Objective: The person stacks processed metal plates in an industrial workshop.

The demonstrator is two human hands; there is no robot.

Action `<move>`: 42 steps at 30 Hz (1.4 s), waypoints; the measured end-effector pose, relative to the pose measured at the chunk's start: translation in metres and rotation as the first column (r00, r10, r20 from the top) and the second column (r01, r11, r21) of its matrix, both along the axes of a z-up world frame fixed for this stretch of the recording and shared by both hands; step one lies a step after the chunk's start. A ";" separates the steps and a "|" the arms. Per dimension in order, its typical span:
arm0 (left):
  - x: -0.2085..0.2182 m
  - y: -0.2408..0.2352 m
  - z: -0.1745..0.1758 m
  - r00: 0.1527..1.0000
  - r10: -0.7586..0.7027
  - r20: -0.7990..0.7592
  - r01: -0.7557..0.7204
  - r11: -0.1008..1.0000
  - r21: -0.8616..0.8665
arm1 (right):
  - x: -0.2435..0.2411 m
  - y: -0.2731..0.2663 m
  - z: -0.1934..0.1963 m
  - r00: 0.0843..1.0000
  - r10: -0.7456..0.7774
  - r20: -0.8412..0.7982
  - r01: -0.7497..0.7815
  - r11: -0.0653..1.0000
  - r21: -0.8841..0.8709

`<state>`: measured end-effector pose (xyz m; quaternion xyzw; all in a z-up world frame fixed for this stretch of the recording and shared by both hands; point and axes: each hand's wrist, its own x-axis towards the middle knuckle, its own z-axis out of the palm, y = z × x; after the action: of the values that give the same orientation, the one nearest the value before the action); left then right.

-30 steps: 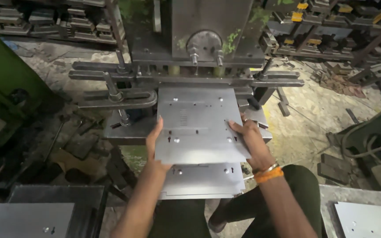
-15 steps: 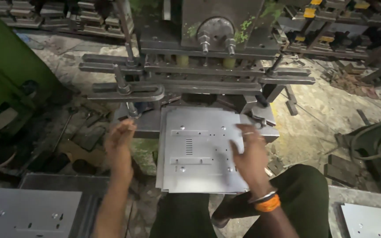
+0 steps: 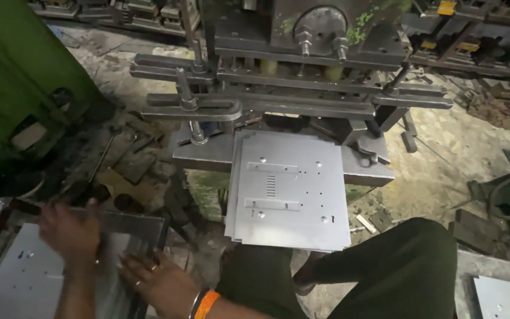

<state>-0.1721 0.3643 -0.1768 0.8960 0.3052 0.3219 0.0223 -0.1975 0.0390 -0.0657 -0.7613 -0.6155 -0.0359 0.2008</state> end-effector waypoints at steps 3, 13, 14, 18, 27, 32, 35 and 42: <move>-0.015 0.047 -0.045 0.989 0.135 -0.055 -0.125 0.979 0.162 | 0.001 -0.003 0.013 1.000 0.001 -0.019 -0.002 0.999 -0.041; -0.049 0.126 -0.077 0.825 0.536 -0.177 -0.490 0.836 0.247 | 0.002 -0.003 0.010 0.984 -0.001 -0.177 -0.022 0.992 -0.126; -0.050 0.128 -0.077 0.825 0.536 -0.177 -0.490 0.836 0.247 | 0.003 -0.004 0.013 0.984 -0.001 -0.178 -0.022 0.992 -0.126; -0.058 0.116 -0.047 0.852 0.471 -0.230 -0.421 0.876 0.233 | 0.003 -0.004 0.004 0.996 0.006 -0.089 -0.004 1.000 0.014; -0.016 0.041 0.129 0.961 0.253 -0.110 -0.254 0.967 -0.002 | -0.001 -0.011 0.011 0.962 -0.114 -0.247 0.096 0.992 -0.081; 0.004 0.009 0.174 0.985 0.170 0.030 -0.144 0.904 -0.403 | -0.007 -0.016 0.045 0.780 -0.136 -0.611 0.244 0.965 0.097; 0.019 -0.013 0.192 0.961 0.234 0.144 -0.054 0.675 -0.736 | -0.012 -0.021 0.059 0.356 -0.411 -0.840 0.313 0.899 -0.307; 0.092 0.042 0.058 0.958 -0.160 -0.239 -0.095 0.606 -0.790 | 0.018 -0.061 0.048 0.236 0.069 -0.969 0.665 0.716 0.213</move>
<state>-0.0798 0.4060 -0.1189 0.8345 0.3995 0.0199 0.3789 -0.1799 -0.0217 -0.0181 -0.6332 -0.1575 0.1821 0.7356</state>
